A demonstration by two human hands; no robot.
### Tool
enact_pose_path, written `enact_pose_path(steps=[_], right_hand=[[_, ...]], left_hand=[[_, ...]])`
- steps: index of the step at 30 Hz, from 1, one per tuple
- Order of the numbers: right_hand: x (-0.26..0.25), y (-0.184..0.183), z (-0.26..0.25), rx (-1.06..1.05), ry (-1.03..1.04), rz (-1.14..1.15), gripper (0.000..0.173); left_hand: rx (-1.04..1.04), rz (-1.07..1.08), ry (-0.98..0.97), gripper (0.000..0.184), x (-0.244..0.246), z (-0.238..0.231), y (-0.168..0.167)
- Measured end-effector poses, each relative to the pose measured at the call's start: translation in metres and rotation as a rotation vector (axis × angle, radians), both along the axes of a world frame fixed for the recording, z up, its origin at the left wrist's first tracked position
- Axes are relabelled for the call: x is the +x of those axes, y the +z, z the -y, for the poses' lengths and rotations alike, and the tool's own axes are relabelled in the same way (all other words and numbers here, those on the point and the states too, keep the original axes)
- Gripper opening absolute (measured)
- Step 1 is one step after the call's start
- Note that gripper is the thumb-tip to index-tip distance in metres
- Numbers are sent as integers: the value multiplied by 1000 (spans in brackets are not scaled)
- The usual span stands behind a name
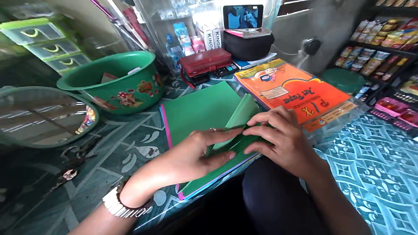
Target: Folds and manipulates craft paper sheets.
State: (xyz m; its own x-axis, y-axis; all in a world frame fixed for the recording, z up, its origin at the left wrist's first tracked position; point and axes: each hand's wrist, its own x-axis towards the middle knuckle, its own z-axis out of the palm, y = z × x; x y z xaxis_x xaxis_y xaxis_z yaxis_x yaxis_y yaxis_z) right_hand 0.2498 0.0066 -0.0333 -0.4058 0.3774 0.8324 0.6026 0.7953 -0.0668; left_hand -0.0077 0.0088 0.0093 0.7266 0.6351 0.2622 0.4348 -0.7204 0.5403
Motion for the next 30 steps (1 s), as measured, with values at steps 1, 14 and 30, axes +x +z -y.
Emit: enact_pose_path(steps=[1,14,30], right_hand=[[0,1,0,-11,10,2,33],[-5,-2,-1,67,-37,-42,16],[-2,-1,2,60,-67,-83,12]], left_hand=[[-1,3,4,45,0,0,0],[92,-6,32,47,4,5,-8],[91,-1,27,43,4,5,-6]])
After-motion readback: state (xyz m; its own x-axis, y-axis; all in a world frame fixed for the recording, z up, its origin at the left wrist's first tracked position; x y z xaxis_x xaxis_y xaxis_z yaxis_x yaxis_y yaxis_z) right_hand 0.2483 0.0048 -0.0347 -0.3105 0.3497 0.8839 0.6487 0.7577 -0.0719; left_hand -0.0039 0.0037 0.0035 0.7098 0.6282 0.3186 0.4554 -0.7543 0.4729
